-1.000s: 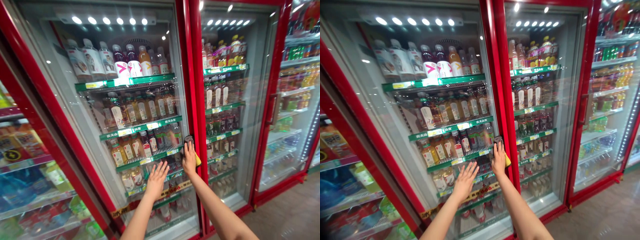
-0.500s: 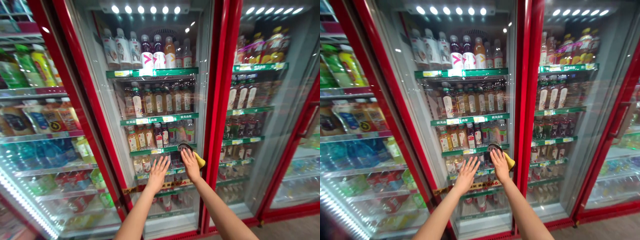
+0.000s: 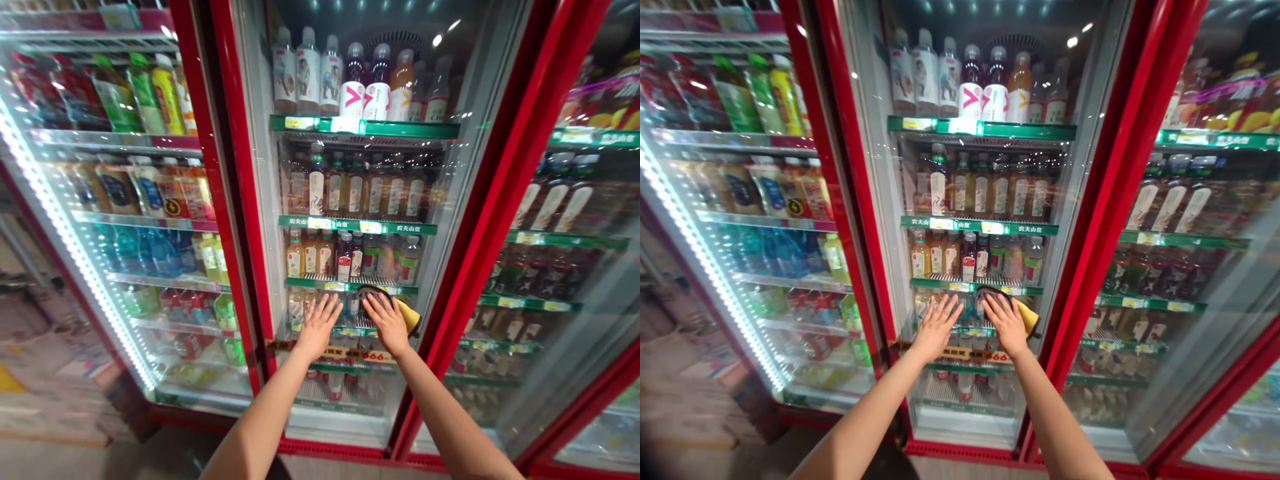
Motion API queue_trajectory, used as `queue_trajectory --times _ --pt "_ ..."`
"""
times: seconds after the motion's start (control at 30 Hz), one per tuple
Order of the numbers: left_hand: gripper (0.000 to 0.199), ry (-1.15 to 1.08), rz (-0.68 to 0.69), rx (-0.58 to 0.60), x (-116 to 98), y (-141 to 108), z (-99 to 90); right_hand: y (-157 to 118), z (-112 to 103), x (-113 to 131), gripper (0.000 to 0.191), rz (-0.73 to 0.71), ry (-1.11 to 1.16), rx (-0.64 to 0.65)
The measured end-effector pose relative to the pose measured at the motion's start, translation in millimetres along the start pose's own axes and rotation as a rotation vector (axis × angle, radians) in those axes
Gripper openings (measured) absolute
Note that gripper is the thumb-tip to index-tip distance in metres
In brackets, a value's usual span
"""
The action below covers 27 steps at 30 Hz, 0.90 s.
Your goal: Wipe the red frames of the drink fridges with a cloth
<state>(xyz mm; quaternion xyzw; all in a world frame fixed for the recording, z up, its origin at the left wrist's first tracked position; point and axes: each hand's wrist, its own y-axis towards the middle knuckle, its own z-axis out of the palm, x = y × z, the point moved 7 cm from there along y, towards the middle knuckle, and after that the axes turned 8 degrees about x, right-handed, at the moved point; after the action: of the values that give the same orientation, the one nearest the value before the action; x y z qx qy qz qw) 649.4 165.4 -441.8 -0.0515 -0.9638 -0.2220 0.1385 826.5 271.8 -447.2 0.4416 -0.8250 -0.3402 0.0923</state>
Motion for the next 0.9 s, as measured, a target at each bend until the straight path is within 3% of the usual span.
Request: queue_trajectory --times 0.1,0.2,0.27,0.37,0.47,0.53,0.6,0.7,0.8,0.9 --pt "0.094 -0.007 -0.031 0.025 11 -10 2.5 -13 -10 -19 0.081 0.000 -0.042 -0.003" --pt "0.093 -0.013 -0.073 0.040 21 -17 3.1 15 -33 -26 0.079 0.059 -0.057 -0.116" --pt "0.093 -0.018 -0.094 0.043 26 -20 2.7 42 -40 -10 0.078 0.088 -0.045 -0.184" --pt "0.094 -0.023 -0.105 0.040 30 -25 2.3 61 -29 31 0.078 0.033 -0.044 -0.174" --pt "0.095 -0.018 -0.110 0.036 39 -33 2.9 41 -8 59 0.074 -0.168 -0.078 -0.053" --pt "0.095 -0.004 -0.123 0.035 50 -42 3.5 22 -3 57 0.071 -0.253 -0.107 -0.002" --pt "0.094 0.017 -0.138 0.032 62 -51 3.9 19 -9 45 0.072 -0.217 -0.124 -0.005" --pt "0.092 0.038 -0.151 0.033 79 -62 4.4 47 -24 39 0.075 -0.040 -0.117 -0.081" --pt "0.092 0.042 -0.162 0.046 92 -69 5.7 83 -24 67 0.076 0.043 -0.105 -0.150" --pt "0.093 0.039 -0.164 0.069 103 -75 8.0 89 -9 103 0.076 -0.055 -0.116 -0.136"
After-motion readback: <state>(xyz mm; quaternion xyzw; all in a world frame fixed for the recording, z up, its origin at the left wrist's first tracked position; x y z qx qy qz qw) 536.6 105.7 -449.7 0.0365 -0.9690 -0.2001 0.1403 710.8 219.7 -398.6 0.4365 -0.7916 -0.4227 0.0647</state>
